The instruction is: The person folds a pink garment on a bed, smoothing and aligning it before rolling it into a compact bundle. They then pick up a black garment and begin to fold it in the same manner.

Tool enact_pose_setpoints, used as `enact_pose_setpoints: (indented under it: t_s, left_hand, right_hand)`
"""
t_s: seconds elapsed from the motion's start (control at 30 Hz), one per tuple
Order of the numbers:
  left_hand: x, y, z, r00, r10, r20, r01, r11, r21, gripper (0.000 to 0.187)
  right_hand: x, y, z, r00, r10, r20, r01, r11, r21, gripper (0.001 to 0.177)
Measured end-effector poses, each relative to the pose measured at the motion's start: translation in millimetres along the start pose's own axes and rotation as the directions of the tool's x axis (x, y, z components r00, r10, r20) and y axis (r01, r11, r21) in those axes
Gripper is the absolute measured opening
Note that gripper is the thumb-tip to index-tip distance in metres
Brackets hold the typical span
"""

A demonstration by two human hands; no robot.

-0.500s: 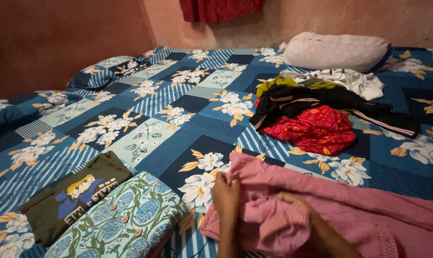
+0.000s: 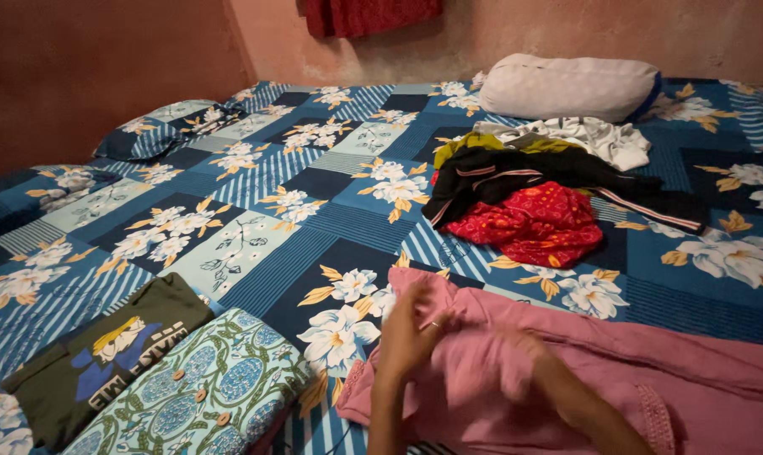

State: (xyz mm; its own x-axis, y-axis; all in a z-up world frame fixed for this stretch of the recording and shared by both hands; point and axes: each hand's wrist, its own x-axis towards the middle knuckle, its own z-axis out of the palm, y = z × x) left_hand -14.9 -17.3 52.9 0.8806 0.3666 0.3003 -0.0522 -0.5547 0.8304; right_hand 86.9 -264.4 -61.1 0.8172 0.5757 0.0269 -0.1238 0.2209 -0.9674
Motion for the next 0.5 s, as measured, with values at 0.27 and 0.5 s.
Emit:
enact_pose_setpoints:
  t_s: [0.27, 0.5]
  left_hand:
    - [4, -39, 30, 0.987, 0.004, 0.163, -0.038, 0.977, 0.209, 0.043]
    - [9, -51, 39, 0.963, 0.259, -0.076, -0.216, 0.907, 0.361, 0.022]
  right_hand:
    - [10, 17, -92, 0.843, 0.013, -0.538, 0.04, 0.995, 0.087, 0.041]
    - [13, 0, -114, 0.611, -0.598, -0.519, 0.166, 0.737, -0.655, 0.051]
